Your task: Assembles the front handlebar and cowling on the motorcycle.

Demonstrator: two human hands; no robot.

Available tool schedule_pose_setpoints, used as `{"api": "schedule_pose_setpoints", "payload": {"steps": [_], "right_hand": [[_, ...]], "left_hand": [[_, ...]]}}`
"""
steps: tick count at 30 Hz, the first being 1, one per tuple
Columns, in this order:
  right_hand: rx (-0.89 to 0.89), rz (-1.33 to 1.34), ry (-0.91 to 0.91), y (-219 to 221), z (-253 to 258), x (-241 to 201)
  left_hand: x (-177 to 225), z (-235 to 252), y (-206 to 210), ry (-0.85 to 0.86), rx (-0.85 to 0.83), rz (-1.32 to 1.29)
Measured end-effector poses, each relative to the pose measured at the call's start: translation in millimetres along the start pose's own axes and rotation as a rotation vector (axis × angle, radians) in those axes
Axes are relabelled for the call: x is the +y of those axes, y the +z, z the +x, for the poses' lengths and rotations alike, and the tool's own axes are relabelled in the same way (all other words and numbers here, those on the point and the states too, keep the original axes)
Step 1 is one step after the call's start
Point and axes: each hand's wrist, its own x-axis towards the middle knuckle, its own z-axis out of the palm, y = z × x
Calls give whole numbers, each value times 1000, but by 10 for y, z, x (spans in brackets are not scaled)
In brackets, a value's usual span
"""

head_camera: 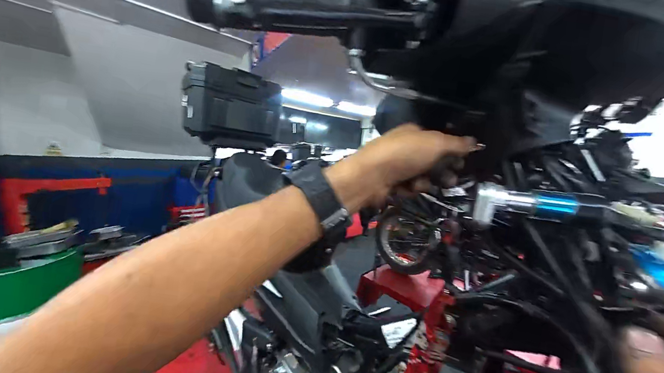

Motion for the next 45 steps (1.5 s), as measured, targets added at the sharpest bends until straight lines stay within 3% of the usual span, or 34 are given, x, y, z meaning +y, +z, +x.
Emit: {"api": "schedule_pose_setpoints", "payload": {"steps": [2,4,8,16,24,33,37,42,45], "right_hand": [[38,2,4,9,-15,10],[53,-8,30,5,-25,-30],[25,30,76,-42,-2,-55],[28,110,103,-47,14,-26],[24,98,126,-48,2,-31],[24,119,89,-39,13,-3],[32,123,96,-41,11,-18],[48,119,99,-28,8,-4],[52,122,112,-35,8,-10]], "left_hand": [[35,35,-32,-120,-107,-253],[41,65,-7,-138,-89,-278],[20,60,85,74,112,166],[-73,100,87,334,295,759],[-161,130,57,561,366,1057],[-160,133,35,638,376,1260],[-185,106,7,794,383,1505],[-137,61,77,707,384,1529],[-112,76,100,528,344,1207]]}}
